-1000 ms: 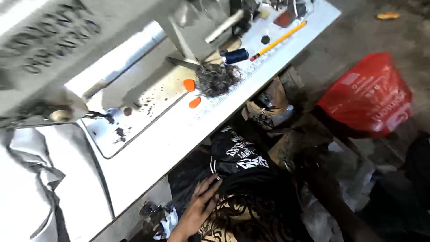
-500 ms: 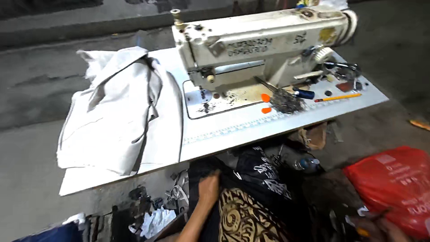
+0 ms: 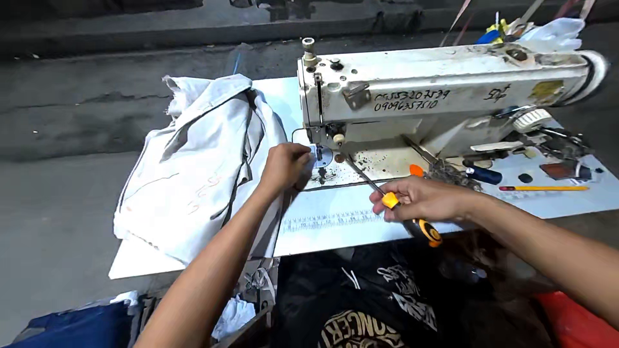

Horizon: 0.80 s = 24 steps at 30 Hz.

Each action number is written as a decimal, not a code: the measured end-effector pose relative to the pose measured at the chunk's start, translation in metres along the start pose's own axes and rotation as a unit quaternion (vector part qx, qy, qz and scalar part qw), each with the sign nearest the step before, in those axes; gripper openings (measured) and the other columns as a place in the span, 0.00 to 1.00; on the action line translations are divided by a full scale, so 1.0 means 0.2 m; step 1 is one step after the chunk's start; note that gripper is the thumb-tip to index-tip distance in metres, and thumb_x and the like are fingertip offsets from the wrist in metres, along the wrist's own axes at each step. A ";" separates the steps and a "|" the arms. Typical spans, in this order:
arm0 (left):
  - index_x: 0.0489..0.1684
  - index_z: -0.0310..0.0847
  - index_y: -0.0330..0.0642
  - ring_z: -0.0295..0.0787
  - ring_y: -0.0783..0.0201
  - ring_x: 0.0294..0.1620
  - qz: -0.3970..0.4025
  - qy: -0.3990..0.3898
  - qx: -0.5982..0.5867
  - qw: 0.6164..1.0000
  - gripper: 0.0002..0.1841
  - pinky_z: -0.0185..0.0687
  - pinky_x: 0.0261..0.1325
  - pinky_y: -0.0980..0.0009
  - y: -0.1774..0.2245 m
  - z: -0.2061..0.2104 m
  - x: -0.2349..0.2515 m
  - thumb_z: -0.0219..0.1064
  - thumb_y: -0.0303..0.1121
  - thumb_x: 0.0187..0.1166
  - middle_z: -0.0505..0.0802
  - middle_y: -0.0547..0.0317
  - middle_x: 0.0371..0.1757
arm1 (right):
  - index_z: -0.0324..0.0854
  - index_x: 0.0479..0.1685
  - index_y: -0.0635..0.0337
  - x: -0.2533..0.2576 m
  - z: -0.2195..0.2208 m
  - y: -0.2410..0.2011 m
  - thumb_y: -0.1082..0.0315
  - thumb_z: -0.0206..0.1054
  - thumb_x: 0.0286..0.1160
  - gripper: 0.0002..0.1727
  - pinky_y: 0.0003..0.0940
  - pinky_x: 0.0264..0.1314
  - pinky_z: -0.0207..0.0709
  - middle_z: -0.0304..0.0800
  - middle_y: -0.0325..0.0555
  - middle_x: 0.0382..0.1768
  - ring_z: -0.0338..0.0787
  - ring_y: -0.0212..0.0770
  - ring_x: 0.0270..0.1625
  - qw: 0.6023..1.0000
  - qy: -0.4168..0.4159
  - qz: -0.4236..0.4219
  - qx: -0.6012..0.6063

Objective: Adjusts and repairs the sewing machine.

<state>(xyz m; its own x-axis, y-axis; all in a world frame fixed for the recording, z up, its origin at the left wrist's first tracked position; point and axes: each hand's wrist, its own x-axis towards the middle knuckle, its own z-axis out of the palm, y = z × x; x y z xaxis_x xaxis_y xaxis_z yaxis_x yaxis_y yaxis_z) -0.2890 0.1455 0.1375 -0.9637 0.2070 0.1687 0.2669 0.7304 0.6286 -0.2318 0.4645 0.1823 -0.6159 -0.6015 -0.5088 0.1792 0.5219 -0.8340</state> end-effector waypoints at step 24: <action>0.36 0.89 0.41 0.84 0.74 0.33 0.046 0.084 -0.032 0.995 0.08 0.82 0.41 0.75 -0.10 0.20 0.02 0.70 0.34 0.81 0.88 0.62 0.34 | 0.93 0.60 0.51 0.29 -0.41 0.24 0.61 0.77 0.72 0.17 0.16 0.52 0.85 0.98 0.31 0.48 0.92 0.17 0.46 0.947 0.233 -0.196 -0.100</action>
<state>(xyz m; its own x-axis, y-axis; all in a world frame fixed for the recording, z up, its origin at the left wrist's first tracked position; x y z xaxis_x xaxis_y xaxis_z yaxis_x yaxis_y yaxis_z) -0.2982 0.1580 0.0951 -0.9244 0.1545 0.3488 0.3574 0.6702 0.6504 -0.3227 0.5047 0.1303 -0.8848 -0.4655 0.0198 -0.2539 0.4462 -0.8582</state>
